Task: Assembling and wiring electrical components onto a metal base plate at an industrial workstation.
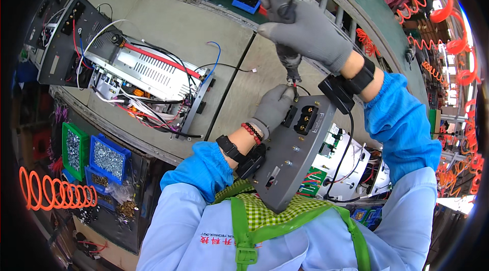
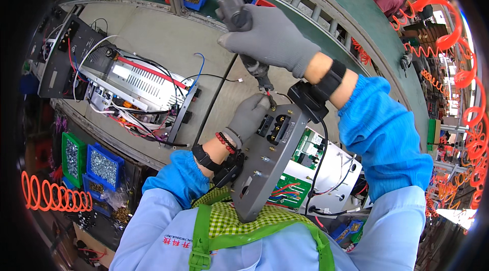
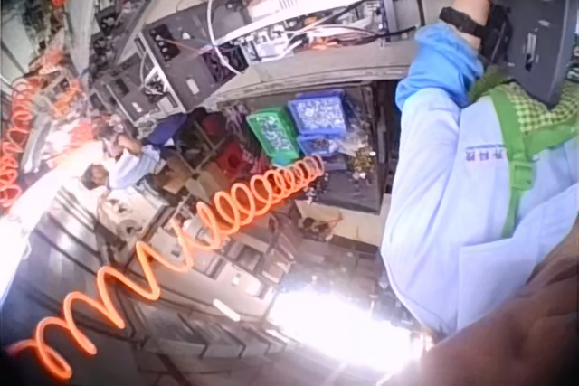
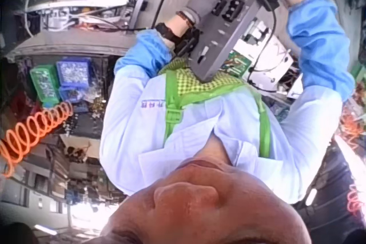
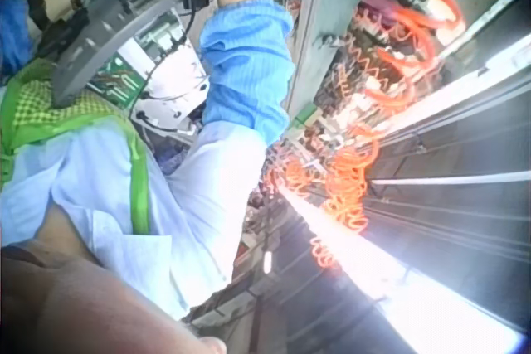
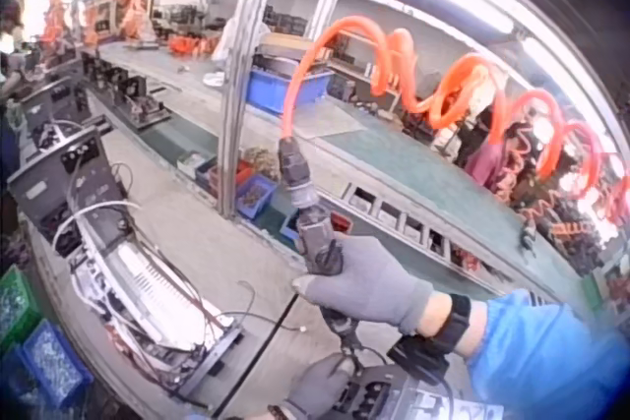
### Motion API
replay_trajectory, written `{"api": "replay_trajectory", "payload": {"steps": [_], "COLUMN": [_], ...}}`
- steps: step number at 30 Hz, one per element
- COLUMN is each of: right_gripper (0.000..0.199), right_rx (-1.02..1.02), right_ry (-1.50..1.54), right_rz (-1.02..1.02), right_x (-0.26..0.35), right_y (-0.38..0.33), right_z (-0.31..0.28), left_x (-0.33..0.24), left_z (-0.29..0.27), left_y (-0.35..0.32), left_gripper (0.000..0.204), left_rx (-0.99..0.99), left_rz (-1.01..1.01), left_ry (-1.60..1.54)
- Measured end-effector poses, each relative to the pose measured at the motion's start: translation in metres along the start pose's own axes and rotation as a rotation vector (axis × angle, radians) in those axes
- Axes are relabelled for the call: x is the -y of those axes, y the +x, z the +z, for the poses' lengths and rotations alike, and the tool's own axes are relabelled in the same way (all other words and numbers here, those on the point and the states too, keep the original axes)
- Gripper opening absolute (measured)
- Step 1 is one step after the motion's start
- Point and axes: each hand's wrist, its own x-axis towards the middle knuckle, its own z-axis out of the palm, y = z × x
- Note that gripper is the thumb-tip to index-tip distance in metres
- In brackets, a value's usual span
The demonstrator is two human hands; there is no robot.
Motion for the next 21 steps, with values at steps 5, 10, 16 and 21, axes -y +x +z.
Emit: {"api": "replay_trajectory", "payload": {"steps": [5, 10, 16, 21], "right_gripper": [0.045, 0.052, 0.049, 0.048], "right_rx": [0.275, 0.521, 0.611, 0.582], "right_ry": [-0.181, -0.441, -0.412, -0.366], "right_rz": [0.152, 0.166, 0.178, 0.181], "right_x": [-0.006, -0.019, -0.03, -0.023], "right_y": [0.042, 0.072, 0.073, 0.067], "right_z": [0.036, 0.081, 0.096, 0.088], "left_x": [-0.003, -0.056, -0.095, -0.093], "left_z": [-0.004, -0.036, -0.007, -0.003], "left_y": [0.0, -0.056, -0.089, -0.086], "left_gripper": [0.028, 0.017, 0.013, 0.014], "left_rx": [-0.005, -0.04, 0.632, 0.596], "left_rz": [-0.026, 0.692, 1.15, 1.169], "left_ry": [-0.085, 0.286, 0.416, 0.373]}}
